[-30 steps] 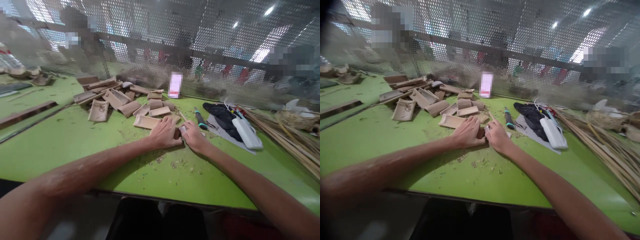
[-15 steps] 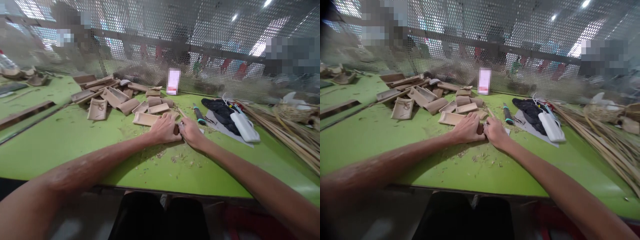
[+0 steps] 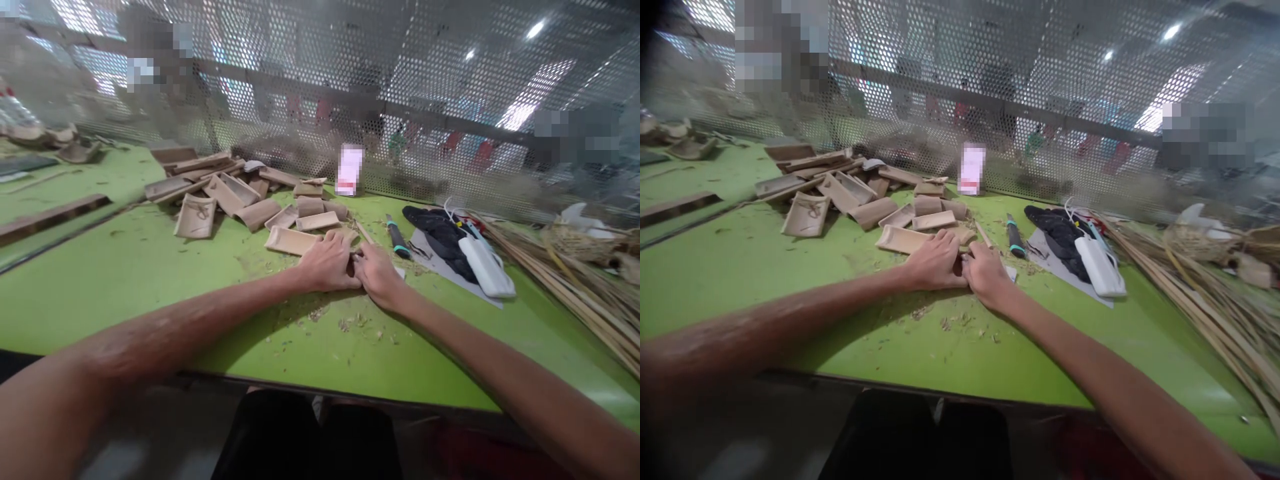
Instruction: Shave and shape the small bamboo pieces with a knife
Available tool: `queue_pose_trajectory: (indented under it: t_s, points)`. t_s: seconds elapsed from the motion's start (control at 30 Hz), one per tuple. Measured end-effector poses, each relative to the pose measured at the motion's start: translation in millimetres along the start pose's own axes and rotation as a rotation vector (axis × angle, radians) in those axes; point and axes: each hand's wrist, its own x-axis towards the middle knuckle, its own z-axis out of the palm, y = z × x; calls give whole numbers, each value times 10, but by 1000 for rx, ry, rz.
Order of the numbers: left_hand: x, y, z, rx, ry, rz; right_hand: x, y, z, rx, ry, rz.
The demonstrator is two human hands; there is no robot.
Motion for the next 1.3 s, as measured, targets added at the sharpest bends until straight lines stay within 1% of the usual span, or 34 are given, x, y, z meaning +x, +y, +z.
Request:
queue_pose_trajectory:
  t_s: [0.17,0.27,0.37,0.53,0.77,0.97,1.1,1.23,1.3]
  points:
    - [-11,2,15,16,18,-25,-1,5,-2,16,-25,25]
    - [-20,19,-3,9,11,-41,-11,-5,-1,6,-21,79]
    - [-18,36,-29,6,-9,-48,-3,-16,5,-37,-45,124]
    - [-2,37,-26,27,-45,-62,-32,-23,17,-53,-59,145]
    - [8,23,10,40,-32,-47,-41,-57,-6,-82,-61,154]
    - [4,44,1,39,-29,-40,21,-121,-99,-57,-145,168]
    - [8,41,21,68,-17,-49,-19,-116,-93,-90,-93,194]
    - [17,15,64,98,-2,-44,-21,-133,-87,-108,-117,182]
    - [10,-2,84,108,-3,-36,-11,-160,-87,-86,-118,202]
